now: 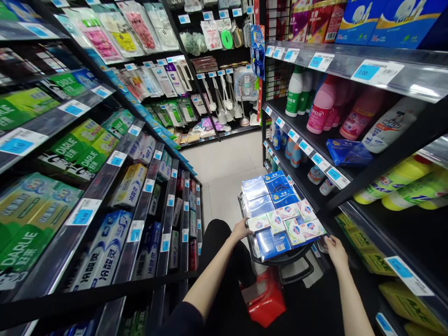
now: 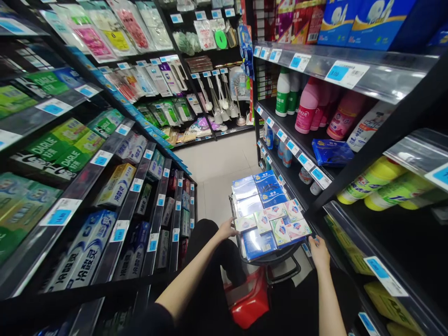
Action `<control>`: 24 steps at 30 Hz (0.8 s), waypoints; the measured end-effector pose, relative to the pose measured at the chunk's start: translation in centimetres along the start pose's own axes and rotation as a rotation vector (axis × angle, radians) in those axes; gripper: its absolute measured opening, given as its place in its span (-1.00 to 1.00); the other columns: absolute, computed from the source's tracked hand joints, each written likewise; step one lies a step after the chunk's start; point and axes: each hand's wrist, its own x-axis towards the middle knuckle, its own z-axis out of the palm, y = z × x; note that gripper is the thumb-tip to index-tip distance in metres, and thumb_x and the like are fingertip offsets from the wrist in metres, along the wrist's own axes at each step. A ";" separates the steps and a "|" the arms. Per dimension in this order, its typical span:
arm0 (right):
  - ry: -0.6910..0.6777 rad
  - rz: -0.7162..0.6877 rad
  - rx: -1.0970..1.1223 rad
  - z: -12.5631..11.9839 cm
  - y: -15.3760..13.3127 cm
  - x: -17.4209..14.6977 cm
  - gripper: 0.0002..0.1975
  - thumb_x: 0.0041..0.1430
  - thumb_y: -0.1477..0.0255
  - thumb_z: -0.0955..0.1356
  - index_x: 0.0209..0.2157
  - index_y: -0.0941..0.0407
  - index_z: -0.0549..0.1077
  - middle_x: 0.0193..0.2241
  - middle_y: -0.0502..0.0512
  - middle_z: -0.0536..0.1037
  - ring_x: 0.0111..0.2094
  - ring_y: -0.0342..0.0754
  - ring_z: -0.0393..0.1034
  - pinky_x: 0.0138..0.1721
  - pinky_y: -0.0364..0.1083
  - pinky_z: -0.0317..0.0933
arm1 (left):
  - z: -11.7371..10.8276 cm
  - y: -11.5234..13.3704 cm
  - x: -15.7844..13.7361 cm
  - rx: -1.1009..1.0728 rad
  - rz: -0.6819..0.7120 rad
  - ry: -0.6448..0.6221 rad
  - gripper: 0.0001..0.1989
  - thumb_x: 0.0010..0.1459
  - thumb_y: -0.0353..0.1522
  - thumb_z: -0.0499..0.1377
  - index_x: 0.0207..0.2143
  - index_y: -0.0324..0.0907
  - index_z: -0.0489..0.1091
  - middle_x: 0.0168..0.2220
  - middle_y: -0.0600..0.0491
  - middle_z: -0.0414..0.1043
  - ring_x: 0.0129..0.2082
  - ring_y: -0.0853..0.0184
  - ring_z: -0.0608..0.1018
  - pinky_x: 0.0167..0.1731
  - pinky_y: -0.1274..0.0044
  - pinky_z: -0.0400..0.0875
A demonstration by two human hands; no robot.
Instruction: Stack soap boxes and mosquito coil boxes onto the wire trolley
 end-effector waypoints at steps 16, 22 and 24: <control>0.070 -0.047 -0.078 1.6 -2.9 -0.1 -0.52 0.06 0.23 0.24 -0.04 0.18 0.44 -0.27 0.25 0.57 -0.17 0.14 0.44 -0.16 0.03 0.25 | 0.8 -0.4 0.7 -0.074 0.012 0.083 -0.35 -0.16 -0.47 0.35 0.06 -0.27 0.32 -0.44 0.11 0.52 -0.41 0.35 0.58 -0.34 0.60 0.45; 0.096 -0.041 -0.056 1.6 -2.9 0.2 -0.53 0.03 0.21 0.25 -0.09 0.19 0.47 -0.32 0.25 0.58 -0.23 0.13 0.46 -0.19 0.03 0.27 | 0.7 0.0 0.5 -0.082 0.003 0.076 -0.36 -0.15 -0.49 0.34 0.05 -0.28 0.32 -0.48 0.12 0.50 -0.45 0.37 0.57 -0.38 0.60 0.46; 0.096 -0.039 -0.040 1.7 -2.8 0.4 -0.53 0.02 0.22 0.25 -0.10 0.20 0.48 -0.33 0.25 0.58 -0.24 0.13 0.47 -0.21 0.02 0.27 | 0.6 0.0 0.4 -0.083 -0.002 0.074 -0.37 -0.15 -0.49 0.34 0.05 -0.28 0.32 -0.47 0.12 0.51 -0.45 0.37 0.57 -0.38 0.60 0.46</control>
